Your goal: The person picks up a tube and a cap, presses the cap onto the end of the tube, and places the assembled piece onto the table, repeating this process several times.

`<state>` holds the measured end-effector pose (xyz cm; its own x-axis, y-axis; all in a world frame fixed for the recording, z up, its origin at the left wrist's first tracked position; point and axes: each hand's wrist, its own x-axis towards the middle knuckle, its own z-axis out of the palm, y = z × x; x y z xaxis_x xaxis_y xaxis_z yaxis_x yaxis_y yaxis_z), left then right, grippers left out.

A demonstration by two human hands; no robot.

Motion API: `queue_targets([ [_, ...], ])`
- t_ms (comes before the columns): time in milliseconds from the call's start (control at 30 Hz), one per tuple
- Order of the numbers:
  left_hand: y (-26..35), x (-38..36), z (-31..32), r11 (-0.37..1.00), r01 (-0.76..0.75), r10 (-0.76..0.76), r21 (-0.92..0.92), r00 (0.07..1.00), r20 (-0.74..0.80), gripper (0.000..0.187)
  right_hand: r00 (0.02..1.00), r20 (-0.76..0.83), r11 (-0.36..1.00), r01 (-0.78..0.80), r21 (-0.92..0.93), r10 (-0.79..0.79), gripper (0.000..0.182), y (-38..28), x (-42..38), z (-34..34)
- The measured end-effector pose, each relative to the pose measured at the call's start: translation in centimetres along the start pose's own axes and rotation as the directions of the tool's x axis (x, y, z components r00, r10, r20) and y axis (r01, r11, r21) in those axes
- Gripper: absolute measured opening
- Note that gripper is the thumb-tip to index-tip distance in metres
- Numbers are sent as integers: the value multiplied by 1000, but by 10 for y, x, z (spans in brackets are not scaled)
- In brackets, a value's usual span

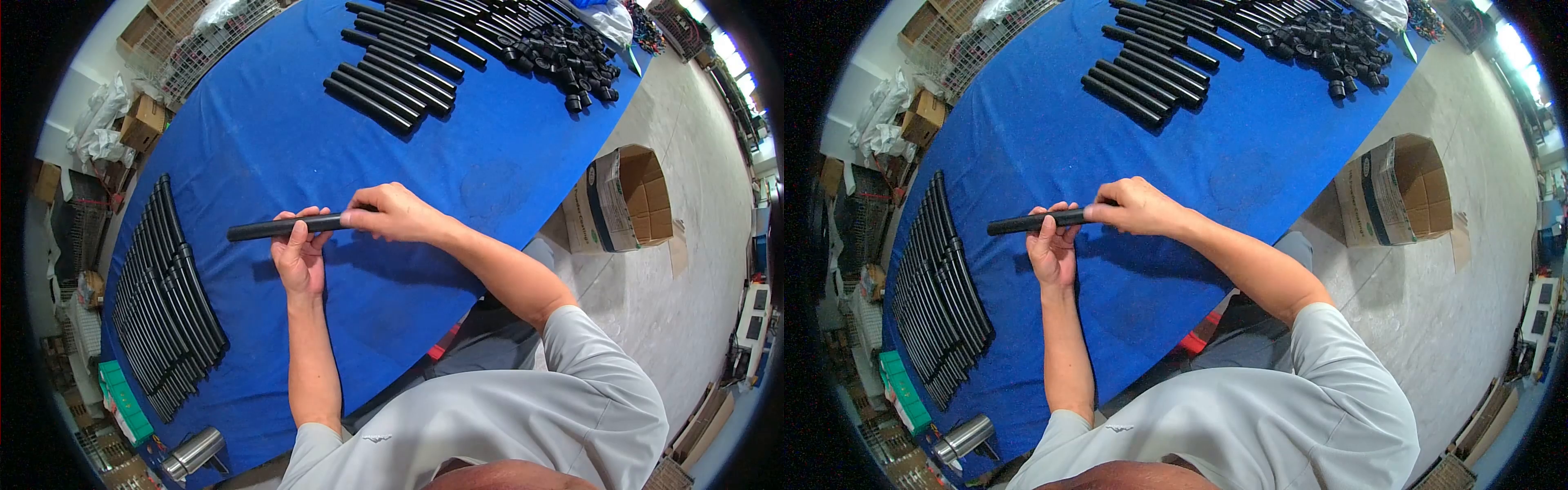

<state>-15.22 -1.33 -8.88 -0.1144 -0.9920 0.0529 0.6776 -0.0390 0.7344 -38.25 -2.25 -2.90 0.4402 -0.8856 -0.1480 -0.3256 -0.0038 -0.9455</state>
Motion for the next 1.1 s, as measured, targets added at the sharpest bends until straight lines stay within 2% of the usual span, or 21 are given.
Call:
queue_targets([
  [33, 0, 0, 0, 1000, -1, 1, -9, 1000, -11, 19, 970, -98, 967, 206, -151, -223, 37, 10, -1, 7],
  [67, 0, 0, -1, 1000, -2, 1, -18, 1000, -22, 19, 882, -158, 869, 381, -316, -443, 37, 19, -1, 12],
  [100, 0, 0, 0, 1000, -3, 2, -27, 999, -34, 19, 838, -160, 812, 431, -393, -522, 39, 20, 0, 15],
  [200, 1, -1, 4, 999, -7, 4, -42, 998, -67, 19, 901, -112, 857, 353, -376, -420, 41, 20, -2, 16],
  [233, 2, -1, 4, 999, -1, -2, -44, 998, -58, 19, 975, -76, 966, 193, -174, -208, 41, 9, -4, 11],
  [267, 2, -1, 3, 999, 5, -7, -47, 999, -49, 19, 1000, 6, 1000, -2, 23, 2, 42, -4, -5, 4],
  [300, 2, 0, 3, 999, 8, -10, -51, 999, -40, 19, 973, 127, 957, -215, 197, 192, 42, -13, -6, -1],
  [333, 2, 0, 3, 999, 7, -10, -50, 999, -46, 19, 998, 30, 993, -56, 106, 53, 42, -10, -6, 2],
  [400, 2, 0, 4, 999, 6, -9, -49, 998, -58, 19, 961, -120, 964, 238, -116, -251, 41, 8, -4, 11],
  [433, 2, 0, 2, 999, 4, -6, -51, 999, -53, 19, 773, -249, 796, 482, -367, -583, 39, 16, 2, 19],
  [533, 0, 1, -4, 999, 4, -5, -47, 999, -32, 19, 797, -204, 782, 447, -434, -569, 40, 22, 0, 23],
  [600, 1, 1, -5, 999, 12, -12, -31, 1000, -12, 19, 968, -100, 958, 205, -198, -228, 42, 9, 0, 12],
  [633, 2, 0, -4, 1000, 10, -10, -21, 1000, -12, 19, 999, -12, 994, 52, -91, -53, 42, 4, -1, 8],
  [733, 1, 0, 0, 1000, 0, 0, -13, 1000, -18, 18, 975, -96, 966, 181, -184, -201, 41, 4, -6, 8],
  [767, 1, 0, 1, 1000, -5, 5, -23, 1000, -25, 18, 824, -209, 832, 450, -326, -527, 37, 22, 1, 17],
  [867, 1, 0, -1, 1000, -3, 3, -23, 1000, -29, 17, 824, -183, 816, 450, -364, -536, 38, 28, 5, 21],
  [933, 1, 0, -1, 1000, 6, -6, -19, 1000, -25, 17, 979, -60, 967, 182, -177, -196, 39, 7, -1, 10],
  [967, 2, -1, 1, 1000, 11, -12, -20, 1000, -21, 18, 999, 27, 995, 22, -100, -20, 39, -1, -3, 5],
  [1067, 3, 0, 7, 1000, -1, 1, -9, 999, -39, 19, 996, 50, 997, -70, 12, 69, 43, 0, -1, 4],
  [1100, 2, -1, 8, 1000, -6, 5, -4, 999, -49, 19, 977, -93, 976, 177, -129, -190, 43, 11, -1, 10],
])
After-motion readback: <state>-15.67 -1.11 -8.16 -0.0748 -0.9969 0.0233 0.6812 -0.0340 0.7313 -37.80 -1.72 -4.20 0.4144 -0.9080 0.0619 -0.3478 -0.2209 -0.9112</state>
